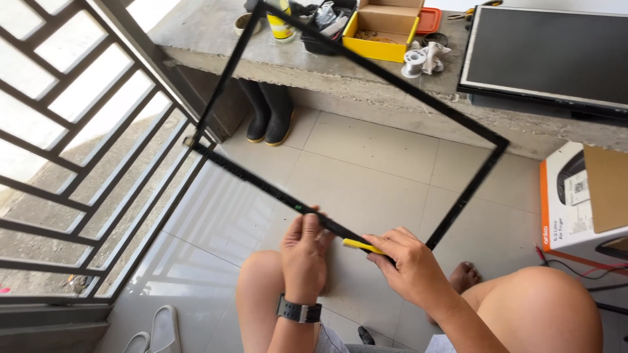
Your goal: Scraping adhesive residue or plastic burrs from a monitor frame using small hand tools
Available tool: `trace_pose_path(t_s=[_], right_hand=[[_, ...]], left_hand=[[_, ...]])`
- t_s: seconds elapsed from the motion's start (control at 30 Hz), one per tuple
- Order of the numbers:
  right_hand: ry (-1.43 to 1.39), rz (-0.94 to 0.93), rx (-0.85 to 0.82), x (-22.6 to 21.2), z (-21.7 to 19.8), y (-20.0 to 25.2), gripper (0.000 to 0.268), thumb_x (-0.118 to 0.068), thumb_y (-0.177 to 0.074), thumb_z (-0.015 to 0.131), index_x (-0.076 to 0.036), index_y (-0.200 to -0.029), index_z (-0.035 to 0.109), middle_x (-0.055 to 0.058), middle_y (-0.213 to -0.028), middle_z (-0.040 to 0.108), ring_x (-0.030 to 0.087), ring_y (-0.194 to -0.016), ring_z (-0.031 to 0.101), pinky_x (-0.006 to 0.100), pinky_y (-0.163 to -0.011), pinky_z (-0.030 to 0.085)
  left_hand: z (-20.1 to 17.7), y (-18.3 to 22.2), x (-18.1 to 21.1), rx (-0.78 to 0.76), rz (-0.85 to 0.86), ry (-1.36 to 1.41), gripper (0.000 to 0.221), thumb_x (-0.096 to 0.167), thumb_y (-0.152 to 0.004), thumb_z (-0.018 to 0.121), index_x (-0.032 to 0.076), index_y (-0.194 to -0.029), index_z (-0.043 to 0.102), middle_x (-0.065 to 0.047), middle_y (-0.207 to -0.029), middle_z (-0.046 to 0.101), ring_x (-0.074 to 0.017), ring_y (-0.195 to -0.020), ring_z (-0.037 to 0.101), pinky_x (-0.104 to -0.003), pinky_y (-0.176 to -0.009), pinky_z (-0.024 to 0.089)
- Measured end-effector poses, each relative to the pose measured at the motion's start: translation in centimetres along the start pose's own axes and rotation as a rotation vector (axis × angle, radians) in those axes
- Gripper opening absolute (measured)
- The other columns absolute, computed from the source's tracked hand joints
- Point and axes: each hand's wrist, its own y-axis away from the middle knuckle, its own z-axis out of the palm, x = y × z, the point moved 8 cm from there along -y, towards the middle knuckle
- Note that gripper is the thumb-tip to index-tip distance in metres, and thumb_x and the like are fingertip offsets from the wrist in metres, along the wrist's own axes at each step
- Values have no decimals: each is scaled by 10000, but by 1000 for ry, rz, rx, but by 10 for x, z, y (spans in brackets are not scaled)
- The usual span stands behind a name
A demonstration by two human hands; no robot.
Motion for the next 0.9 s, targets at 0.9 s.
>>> trace_pose_path(t_s=[0.9], right_hand=[[-26,36,111,-18,-12,-8,267,33,-969,805,-92,-1179,914,25,-994,744,111,-598,578,306,-508,490]], left_hand=[[19,-10,8,-86,76,-149,284,42,-1103,741,-61,-1362,797,-161,-1125,816,-249,-1013,808,-413,-887,744]])
